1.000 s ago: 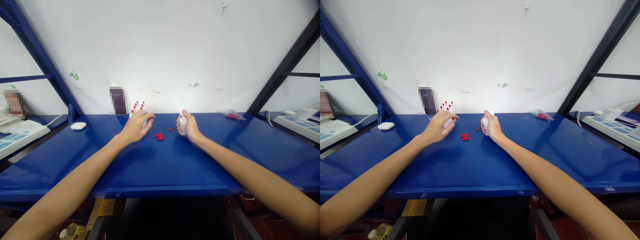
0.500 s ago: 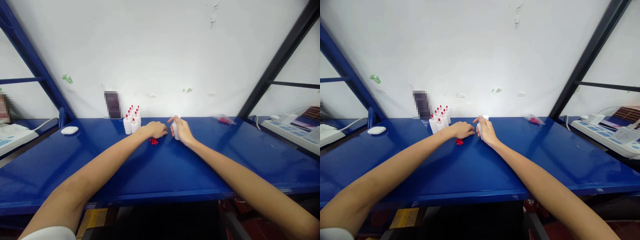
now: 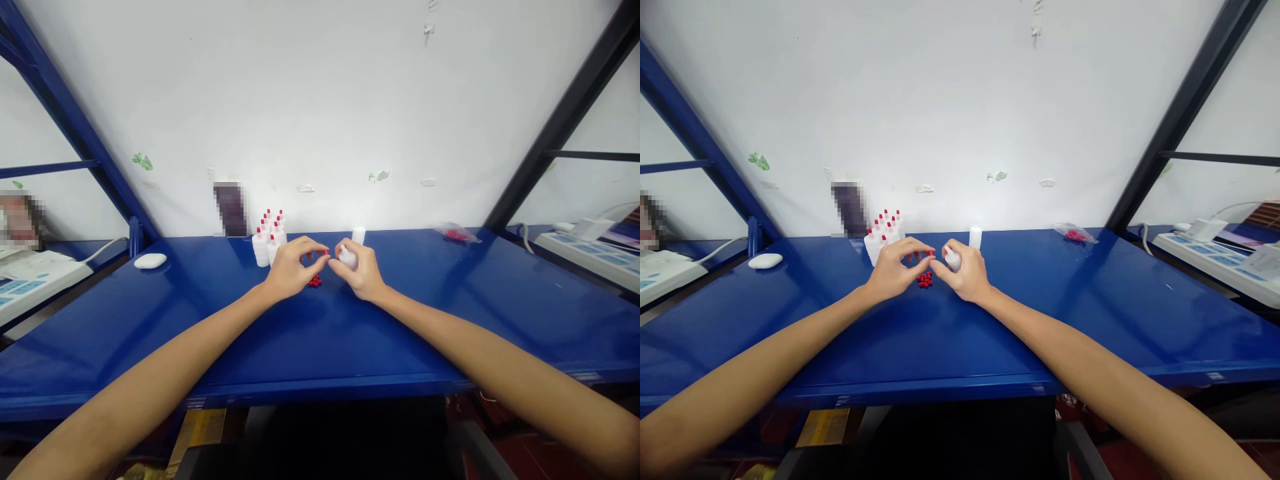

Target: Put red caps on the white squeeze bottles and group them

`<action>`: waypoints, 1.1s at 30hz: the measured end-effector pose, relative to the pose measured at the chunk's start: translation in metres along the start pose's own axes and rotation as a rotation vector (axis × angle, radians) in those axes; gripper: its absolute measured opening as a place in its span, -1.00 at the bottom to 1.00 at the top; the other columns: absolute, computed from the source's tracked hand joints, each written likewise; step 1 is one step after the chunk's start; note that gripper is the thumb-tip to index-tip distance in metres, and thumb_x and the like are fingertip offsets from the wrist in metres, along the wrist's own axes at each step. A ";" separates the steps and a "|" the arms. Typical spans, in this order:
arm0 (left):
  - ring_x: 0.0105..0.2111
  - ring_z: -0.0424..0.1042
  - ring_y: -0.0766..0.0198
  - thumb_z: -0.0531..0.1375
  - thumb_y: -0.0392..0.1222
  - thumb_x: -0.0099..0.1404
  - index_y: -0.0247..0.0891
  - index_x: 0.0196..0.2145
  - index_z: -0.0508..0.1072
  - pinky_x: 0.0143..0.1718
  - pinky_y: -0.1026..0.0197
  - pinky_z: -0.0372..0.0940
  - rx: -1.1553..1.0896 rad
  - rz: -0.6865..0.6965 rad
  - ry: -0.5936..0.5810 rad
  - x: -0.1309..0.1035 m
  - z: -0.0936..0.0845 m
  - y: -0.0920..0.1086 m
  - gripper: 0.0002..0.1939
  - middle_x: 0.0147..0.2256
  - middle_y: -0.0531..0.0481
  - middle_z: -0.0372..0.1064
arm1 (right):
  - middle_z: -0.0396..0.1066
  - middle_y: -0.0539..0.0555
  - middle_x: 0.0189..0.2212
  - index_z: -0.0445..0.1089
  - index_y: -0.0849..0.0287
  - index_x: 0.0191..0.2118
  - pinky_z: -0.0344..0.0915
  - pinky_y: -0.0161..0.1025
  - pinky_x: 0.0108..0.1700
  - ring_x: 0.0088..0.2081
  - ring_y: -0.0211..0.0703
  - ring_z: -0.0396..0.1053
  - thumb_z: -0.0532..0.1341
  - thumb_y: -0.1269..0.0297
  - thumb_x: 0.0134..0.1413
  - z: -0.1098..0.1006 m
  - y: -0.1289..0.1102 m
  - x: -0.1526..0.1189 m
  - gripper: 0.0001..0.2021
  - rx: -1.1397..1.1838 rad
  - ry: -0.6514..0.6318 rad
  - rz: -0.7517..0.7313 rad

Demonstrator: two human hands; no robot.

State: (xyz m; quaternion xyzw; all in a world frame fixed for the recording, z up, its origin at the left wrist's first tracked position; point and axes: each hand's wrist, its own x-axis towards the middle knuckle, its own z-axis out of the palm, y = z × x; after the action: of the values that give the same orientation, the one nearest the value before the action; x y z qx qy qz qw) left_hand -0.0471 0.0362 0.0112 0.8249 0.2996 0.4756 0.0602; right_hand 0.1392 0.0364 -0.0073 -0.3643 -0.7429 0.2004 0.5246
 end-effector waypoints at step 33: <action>-0.35 0.35 0.28 0.21 -0.10 0.32 -0.25 -0.24 0.51 -0.30 0.22 0.30 -0.358 -0.207 -0.149 -0.011 0.017 0.008 -0.83 -0.33 -0.02 0.35 | 0.08 -0.06 -0.73 0.14 0.15 -0.64 -0.03 -0.29 -0.53 -0.62 -0.31 0.04 -0.02 -0.16 0.21 0.003 -0.001 0.004 -0.44 0.150 -0.319 0.025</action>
State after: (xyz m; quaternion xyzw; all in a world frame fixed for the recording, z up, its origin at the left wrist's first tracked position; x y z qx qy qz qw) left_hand -0.0340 0.0263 -0.0028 0.7987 0.2883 0.4504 0.2760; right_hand 0.1350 0.0395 -0.0056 -0.2970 -0.7951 0.3172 0.4231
